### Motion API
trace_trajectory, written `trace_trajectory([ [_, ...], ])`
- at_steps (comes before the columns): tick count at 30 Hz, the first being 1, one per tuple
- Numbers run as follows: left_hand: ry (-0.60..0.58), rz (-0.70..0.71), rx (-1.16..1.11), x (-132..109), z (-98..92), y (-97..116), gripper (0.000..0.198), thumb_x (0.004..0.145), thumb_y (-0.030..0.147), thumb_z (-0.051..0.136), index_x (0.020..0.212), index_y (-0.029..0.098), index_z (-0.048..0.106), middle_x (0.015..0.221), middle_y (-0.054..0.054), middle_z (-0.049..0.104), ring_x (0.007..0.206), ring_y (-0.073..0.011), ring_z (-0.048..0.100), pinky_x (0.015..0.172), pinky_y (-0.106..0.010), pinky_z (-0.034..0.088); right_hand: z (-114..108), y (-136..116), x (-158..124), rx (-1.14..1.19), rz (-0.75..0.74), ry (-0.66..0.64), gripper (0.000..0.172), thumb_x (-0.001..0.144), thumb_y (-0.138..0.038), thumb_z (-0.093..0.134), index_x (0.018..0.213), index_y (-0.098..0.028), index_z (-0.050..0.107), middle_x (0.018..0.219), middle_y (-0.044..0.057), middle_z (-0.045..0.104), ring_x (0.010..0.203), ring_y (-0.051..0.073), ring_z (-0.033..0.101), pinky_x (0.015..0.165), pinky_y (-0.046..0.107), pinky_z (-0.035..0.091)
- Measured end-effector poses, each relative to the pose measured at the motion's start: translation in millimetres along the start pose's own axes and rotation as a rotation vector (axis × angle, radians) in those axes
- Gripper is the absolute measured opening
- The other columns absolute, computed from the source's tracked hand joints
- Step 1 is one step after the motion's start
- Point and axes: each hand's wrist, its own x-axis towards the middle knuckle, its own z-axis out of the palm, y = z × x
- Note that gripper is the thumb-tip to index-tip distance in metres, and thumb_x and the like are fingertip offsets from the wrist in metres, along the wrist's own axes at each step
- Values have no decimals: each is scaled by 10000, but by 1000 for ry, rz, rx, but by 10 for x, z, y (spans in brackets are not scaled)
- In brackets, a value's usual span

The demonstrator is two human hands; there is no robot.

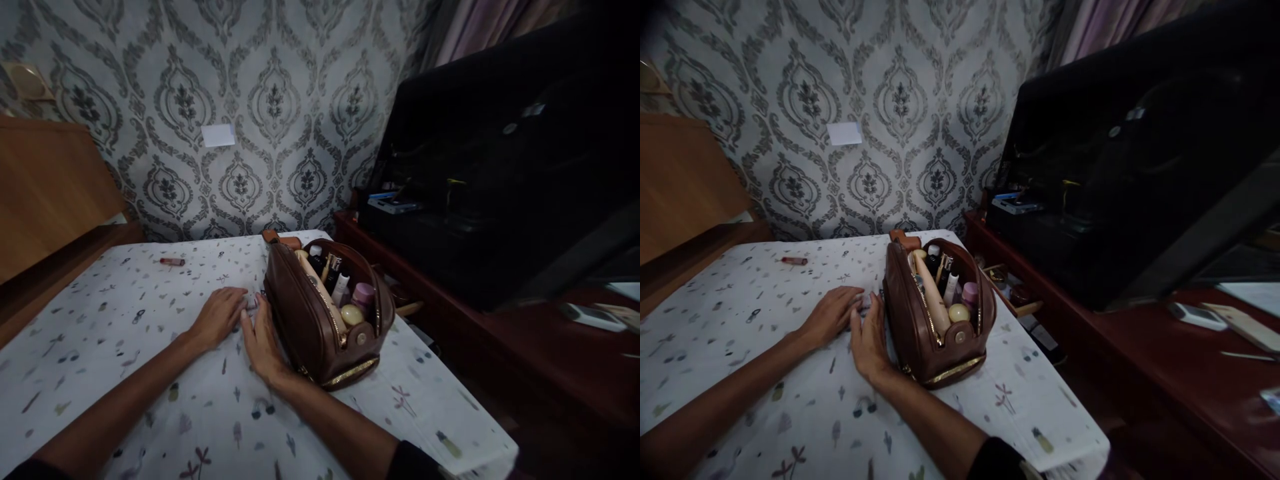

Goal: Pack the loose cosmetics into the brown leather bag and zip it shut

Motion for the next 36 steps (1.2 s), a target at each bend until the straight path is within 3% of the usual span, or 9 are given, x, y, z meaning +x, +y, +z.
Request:
trace_trajectory([
  [3, -56, -60, 35, -102, 79, 25, 471, 996, 342, 449, 1406, 123, 523, 1510, -204, 490, 1416, -356, 437, 1126, -572, 385, 17, 0, 7, 33, 1, 28, 529, 989, -346, 426, 1463, -114, 394, 1497, 223, 461, 1422, 280, 424, 1182, 504, 360],
  [6, -113, -32, 33, -282, 178, 69, 499, 1013, 371, 425, 1466, 168, 473, 1553, -161, 454, 1466, -336, 374, 1164, -588, 338, 13, -7, 2, 64, 9, 29, 515, 989, -381, 435, 1428, -112, 448, 1477, 209, 489, 1405, 272, 448, 1185, 479, 359],
  [12, 83, 176, -59, -678, 197, 184, 432, 1045, 339, 341, 1417, 222, 527, 1424, -116, 599, 1294, -272, 574, 1118, -493, 446, -64, -127, -38, 39, -12, -39, 446, 1019, -379, 376, 1356, -125, 517, 1339, 174, 601, 1302, 261, 536, 1141, 445, 409],
  [15, 205, 196, -123, -782, 179, 194, 372, 1035, 370, 379, 1290, 232, 611, 1263, -92, 697, 1148, -253, 659, 1035, -411, 525, -109, -211, -58, -12, -25, -92, 413, 1024, -355, 380, 1321, -117, 541, 1288, 171, 629, 1262, 270, 560, 1105, 439, 431],
  [18, 275, 87, -239, -796, 128, 188, 356, 989, 495, 462, 1134, 240, 666, 1090, -77, 744, 1003, -258, 705, 928, -380, 579, -153, -284, -64, -93, -28, -185, 400, 1045, -328, 343, 1296, -98, 554, 1228, 173, 657, 1205, 267, 596, 1045, 409, 460],
  [22, 225, -156, -486, -734, -42, 205, 405, 956, 574, 471, 1085, 234, 650, 1018, -56, 742, 945, -243, 717, 802, -319, 594, -211, -340, -65, -165, -76, -301, 356, 1051, -286, 325, 1144, -134, 633, 1054, 129, 724, 1012, 239, 679, 879, 332, 505],
  [25, 230, -251, -588, -698, -137, 223, 414, 937, 601, 472, 965, 223, 639, 873, -20, 709, 815, -215, 692, 701, -270, 560, -252, -362, -79, -187, -127, -361, 300, 1028, -285, 397, 1002, -171, 673, 959, 94, 743, 900, 225, 698, 780, 299, 493],
  [31, 257, -314, -670, -668, -124, 244, 490, 906, 645, 467, 716, 208, 583, 668, 9, 593, 675, -188, 589, 648, -265, 486, -290, -400, -115, -349, -211, -519, 275, 1030, -327, 464, 1100, -168, 676, 1058, 99, 745, 964, 231, 700, 794, 291, 484],
  [36, 238, -389, -781, -605, -186, 268, 548, 906, 675, 436, 663, 197, 549, 596, 25, 496, 590, -151, 486, 602, -262, 423, -288, -396, -116, -380, -242, -527, 228, 967, -232, 589, 1178, -177, 657, 1135, 96, 714, 1040, 227, 672, 861, 289, 479],
])
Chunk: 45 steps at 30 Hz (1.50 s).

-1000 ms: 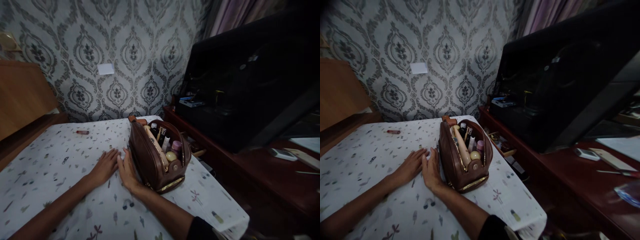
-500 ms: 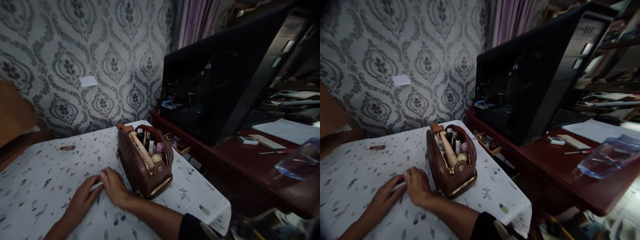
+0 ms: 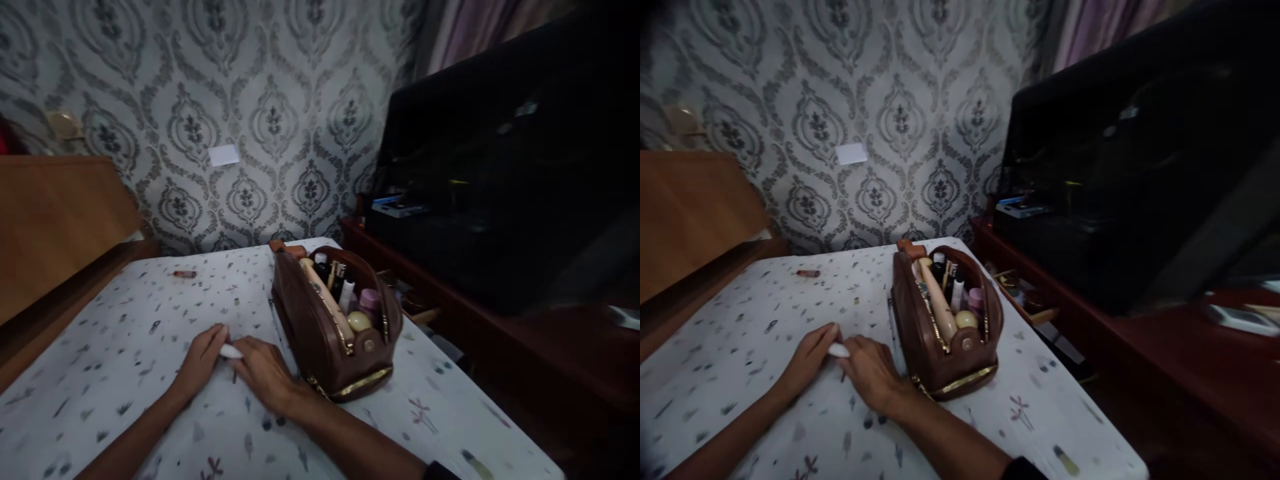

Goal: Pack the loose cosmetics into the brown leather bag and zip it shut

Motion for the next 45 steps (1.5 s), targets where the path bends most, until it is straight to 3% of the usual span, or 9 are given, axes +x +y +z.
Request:
trace_trajectory([
  [5, -12, -184, -177, 43, -40, -49, 622, 864, 771, 420, 730, 186, 582, 474, 80, 333, 449, -113, 331, 446, -234, 281, 0, 34, 1, -2, 9, 37, 216, 948, -166, 579, 1141, -198, 670, 1084, 80, 685, 964, 209, 656, 806, 275, 466],
  [9, 1, -223, -349, 42, -61, -99, 597, 844, 767, 487, 765, 184, 587, 436, 107, 274, 407, -99, 311, 429, -219, 294, 16, 57, 1, 82, 4, 89, 157, 962, -200, 555, 1076, -198, 664, 1012, 54, 696, 884, 181, 640, 761, 251, 434],
  [13, 25, -213, -437, 33, -72, -93, 538, 827, 716, 585, 801, 179, 592, 451, 111, 302, 418, -88, 337, 452, -204, 331, 24, 67, -1, 159, 36, 104, 119, 965, -257, 561, 990, -204, 664, 866, 18, 690, 761, 162, 603, 671, 235, 380],
  [23, 63, -178, -569, 24, -43, -66, 538, 778, 706, 651, 861, 176, 608, 584, 69, 432, 526, -93, 416, 494, -206, 410, 30, 104, 28, 328, 92, 181, 281, 987, -378, 474, 856, -188, 634, 619, -31, 526, 582, 129, 472, 547, 215, 296],
  [30, 64, -220, -593, 40, -28, -97, 548, 739, 708, 697, 741, 180, 551, 512, 92, 378, 447, -66, 342, 415, -181, 339, 77, 114, 11, 240, 61, 188, 268, 983, -357, 482, 843, -187, 635, 647, -16, 564, 594, 138, 475, 570, 229, 310],
  [35, 59, -255, -574, 38, -18, -195, 592, 758, 738, 658, 636, 206, 428, 448, 124, 280, 368, -39, 229, 359, -173, 245, 74, 111, -20, 179, -36, 269, 209, 978, -282, 496, 1011, -184, 678, 904, 67, 697, 774, 187, 610, 700, 256, 418],
  [38, 46, -227, -570, 27, -39, -198, 565, 821, 729, 593, 693, 189, 490, 462, 95, 375, 380, -52, 315, 377, -176, 281, 81, 141, -5, 244, -49, 289, 212, 965, -272, 515, 1057, -186, 686, 936, 73, 710, 817, 200, 630, 739, 271, 450],
  [42, -35, -186, -608, 17, -87, -147, 508, 820, 653, 651, 1011, 186, 598, 606, 54, 541, 498, -89, 486, 421, -175, 342, 100, 172, 20, 306, -14, 291, 210, 950, -272, 522, 1010, -181, 701, 843, 49, 700, 746, 189, 613, 687, 262, 449],
  [45, -90, -184, -629, 22, -98, -142, 452, 777, 598, 723, 887, 180, 592, 589, 57, 529, 471, -76, 460, 396, -171, 302, 115, 179, 24, 307, -15, 300, 215, 945, -282, 528, 1005, -189, 713, 827, 44, 698, 729, 186, 602, 686, 262, 458],
])
